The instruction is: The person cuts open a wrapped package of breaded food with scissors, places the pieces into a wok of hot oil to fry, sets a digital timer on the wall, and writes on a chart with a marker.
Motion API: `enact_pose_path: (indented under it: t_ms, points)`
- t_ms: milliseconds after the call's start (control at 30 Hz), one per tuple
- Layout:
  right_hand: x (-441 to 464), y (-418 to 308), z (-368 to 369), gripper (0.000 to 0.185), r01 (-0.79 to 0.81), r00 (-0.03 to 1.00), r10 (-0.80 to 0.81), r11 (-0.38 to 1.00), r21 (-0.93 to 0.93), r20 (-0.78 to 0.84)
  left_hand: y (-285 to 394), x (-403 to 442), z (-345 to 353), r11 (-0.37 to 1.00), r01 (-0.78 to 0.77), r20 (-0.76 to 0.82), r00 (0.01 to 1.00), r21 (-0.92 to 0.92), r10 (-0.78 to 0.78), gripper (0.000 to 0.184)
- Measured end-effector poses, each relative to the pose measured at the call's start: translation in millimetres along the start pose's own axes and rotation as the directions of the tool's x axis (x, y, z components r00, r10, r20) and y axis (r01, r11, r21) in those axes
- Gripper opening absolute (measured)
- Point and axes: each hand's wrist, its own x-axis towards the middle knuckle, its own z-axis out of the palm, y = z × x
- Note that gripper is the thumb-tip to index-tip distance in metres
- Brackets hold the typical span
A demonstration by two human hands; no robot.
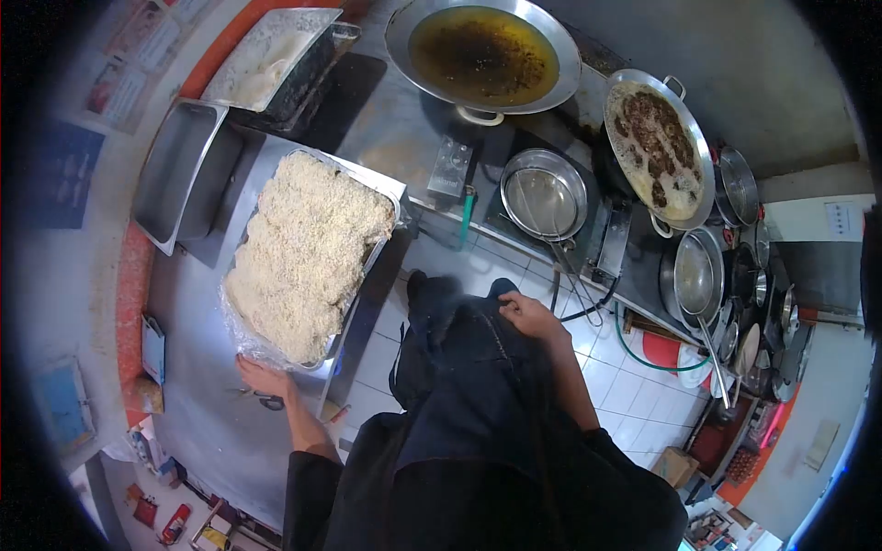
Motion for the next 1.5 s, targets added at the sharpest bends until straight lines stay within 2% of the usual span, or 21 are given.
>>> enact_pose_path:
  t_ms: [100, 200, 533, 600, 700, 800, 867, 900, 967, 1000, 1067, 1100, 1133, 1167, 1200, 1267, 1300, 1433, 1467, 1500]
  points:
    - [0.7, 2.9, -5.6, 0.039, 0.014, 1.0, -0.014, 1.0, -0.017, -0.007, 12.2, 3.5, -5.0, 0.996, 0.086, 0.021, 0.996, 0.009, -0.086, 0.049]
    - [0.4, 6.3, -7.9, 0.041, -0.022, 1.0, 0.022, 1.0, -0.005, 0.002, 4.0, 2.8, -0.3, 1.0, 0.019, -0.011, 1.0, 0.003, -0.019, 0.047]
    - [3.9, -1.4, -7.2, 0.04, 0.059, 0.998, -0.059, 0.995, -0.082, 0.0, 16.7, 5.1, -8.2, 0.994, 0.08, 0.017, 0.996, 0.079, -0.082, 0.045]
    - [5.4, -7.0, -5.2, 0.039, 0.059, 0.998, -0.058, 0.995, -0.077, 0.014, 16.4, 3.0, -11.4, 0.994, -0.055, -0.028, 0.998, 0.091, 0.058, 0.041]
    - [10.2, -12.9, -2.0, 0.038, 0.118, 0.993, -0.115, 0.988, -0.099, 0.034, 20.0, 5.4, -11.7, 0.996, 0.066, 0.001, 0.998, 0.056, -0.066, 0.037]
    - [11.0, -32.2, 4.2, 0.039, 0.171, 0.984, -0.165, 0.978, -0.12, 0.061, 25.4, 7.9, -13.4, 0.983, 0.11, 0.016, 0.993, 0.145, -0.114, 0.036]
    - [15.3, -44.2, 7.0, 0.04, 0.246, 0.968, -0.241, 0.966, -0.076, 0.068, 26.7, 9.6, -12.3, 0.959, 0.281, 0.032, 0.959, -0.045, -0.28, 0.036]
    - [19.3, -50.9, 8.0, 0.04, 0.266, 0.963, -0.259, 0.958, -0.11, 0.072, 47.1, 19.5, -25.9, 0.875, 0.429, 0.08, 0.903, -0.225, -0.422, 0.037]
    - [26.1, -57.2, 11.2, 0.039, 0.266, 0.963, -0.251, 0.949, -0.172, 0.101, 60.7, 24.5, -38.3, 0.846, 0.471, 0.067, 0.88, -0.25, -0.47, 0.038]
    - [31.3, -58.2, 13.1, 0.039, 0.238, 0.969, -0.217, 0.95, -0.202, 0.119, 51.3, 18.2, -29.0, 0.914, 0.399, 0.027, 0.917, -0.074, -0.398, 0.039]
    - [32.9, -72.1, 17.8, 0.039, 0.257, 0.965, -0.233, 0.935, -0.246, 0.122, 34.6, 7.7, -10.1, 0.945, 0.301, -0.008, 0.953, 0.129, -0.302, 0.04]
    - [35.5, -78.3, 19.6, 0.039, 0.281, 0.957, -0.249, 0.92, -0.275, 0.148, 35.5, 7.2, -12.6, 0.926, 0.351, -0.054, 0.936, 0.138, -0.347, 0.04]
    - [38.3, -85.9, 21.1, 0.039, 0.301, 0.951, -0.261, 0.905, -0.3, 0.167, 39.8, 10.2, -15.4, 0.925, 0.361, -0.023, 0.932, 0.118, -0.361, 0.041]
    - [39.8, -95.2, 22.6, 0.042, 0.265, 0.958, -0.215, 0.913, -0.31, 0.188, 43.0, 13.8, -18.3, 0.926, 0.366, 0.014, 0.93, 0.094, -0.368, 0.041]
    - [39.0, -106.7, 24.9, 0.044, 0.223, 0.966, -0.164, 0.921, -0.319, 0.202, 44.0, 15.6, -20.8, 0.913, 0.397, -0.019, 0.917, 0.094, -0.397, 0.041]
    - [40.4, -129.5, 34.1, 0.044, 0.274, 0.952, -0.205, 0.901, -0.337, 0.227, 44.8, 16.6, -23.4, 0.913, 0.403, 0.051, 0.912, 0.07, -0.407, 0.043]
    - [43.0, -135.0, 39.0, 0.043, 0.272, 0.957, -0.212, 0.895, -0.354, 0.201, 46.3, 15.9, -26.0, 0.901, 0.429, 0.022, 0.902, 0.068, -0.431, 0.043]
    - [46.2, -179.3, 81.6, 0.04, 0.28, 0.959, -0.249, 0.893, -0.353, 0.131, 45.0, 16.5, -31.1, 0.895, 0.445, 0.07, 0.894, -0.02, -0.443, 0.045]
    - [45.1, -192.3, 95.2, 0.04, 0.302, 0.953, -0.267, 0.88, -0.365, 0.146, 43.5, 17.2, -33.2, 0.892, 0.446, 0.098, 0.893, -0.072, -0.439, 0.046]
    - [42.1, -203.9, 108.7, 0.039, 0.356, 0.927, -0.292, 0.88, -0.313, 0.234, 40.7, 17.1, -35.0, 0.882, 0.465, 0.085, 0.884, -0.073, -0.459, 0.046]
